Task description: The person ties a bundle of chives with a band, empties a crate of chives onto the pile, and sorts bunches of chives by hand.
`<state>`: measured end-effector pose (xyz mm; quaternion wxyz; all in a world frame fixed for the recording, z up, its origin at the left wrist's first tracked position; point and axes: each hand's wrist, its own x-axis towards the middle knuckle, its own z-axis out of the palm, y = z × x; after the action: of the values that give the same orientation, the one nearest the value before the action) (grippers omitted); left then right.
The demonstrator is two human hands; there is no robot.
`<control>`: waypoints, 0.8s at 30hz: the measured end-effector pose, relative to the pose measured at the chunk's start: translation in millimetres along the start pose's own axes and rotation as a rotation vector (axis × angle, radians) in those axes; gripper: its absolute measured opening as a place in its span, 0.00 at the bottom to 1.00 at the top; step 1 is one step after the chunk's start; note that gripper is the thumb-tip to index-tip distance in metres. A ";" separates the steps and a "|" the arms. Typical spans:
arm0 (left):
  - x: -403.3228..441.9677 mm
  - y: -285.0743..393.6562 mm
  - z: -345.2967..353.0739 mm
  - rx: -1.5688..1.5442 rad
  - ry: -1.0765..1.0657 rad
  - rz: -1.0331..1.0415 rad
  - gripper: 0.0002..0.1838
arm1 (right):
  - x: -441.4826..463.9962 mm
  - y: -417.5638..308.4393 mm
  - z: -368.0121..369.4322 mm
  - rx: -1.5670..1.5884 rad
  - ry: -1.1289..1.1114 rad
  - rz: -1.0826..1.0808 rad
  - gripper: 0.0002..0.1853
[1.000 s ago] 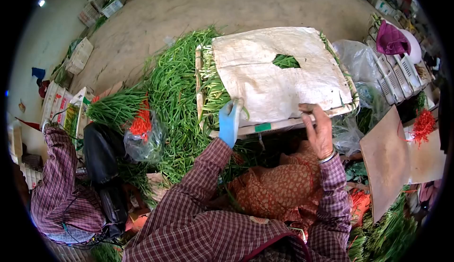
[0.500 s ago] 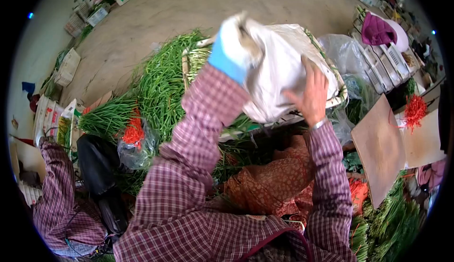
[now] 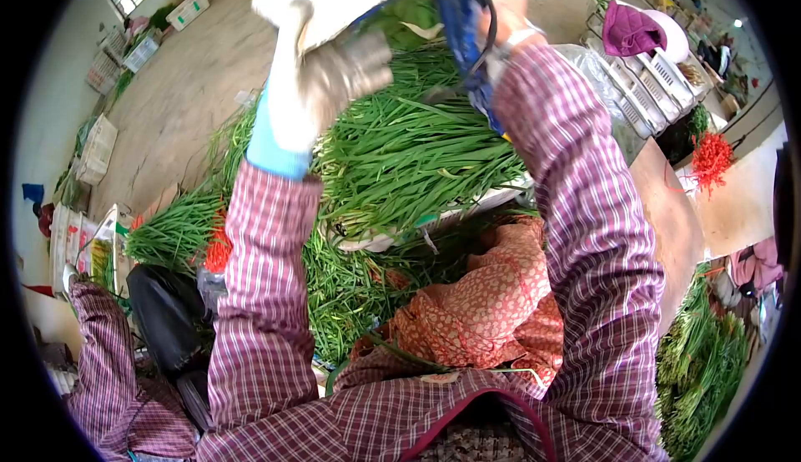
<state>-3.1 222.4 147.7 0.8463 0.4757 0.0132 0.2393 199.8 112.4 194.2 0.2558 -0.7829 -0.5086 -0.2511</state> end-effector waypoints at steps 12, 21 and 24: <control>86.0 28.1 66.5 -0.246 -0.060 0.033 0.29 | -36.5 15.9 -39.6 0.097 0.367 -0.244 0.18; 206.5 116.8 -101.3 0.095 0.323 0.519 0.40 | -239.1 54.5 -83.8 -0.053 0.016 0.121 0.15; 195.5 59.2 -170.4 0.321 0.497 0.306 0.33 | -306.2 73.5 -75.2 0.054 -0.127 0.320 0.16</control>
<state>104.1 465.8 142.6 0.6857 0.5267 0.1851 0.4670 148.5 -167.3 39.4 0.2808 -0.8609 -0.3993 -0.1432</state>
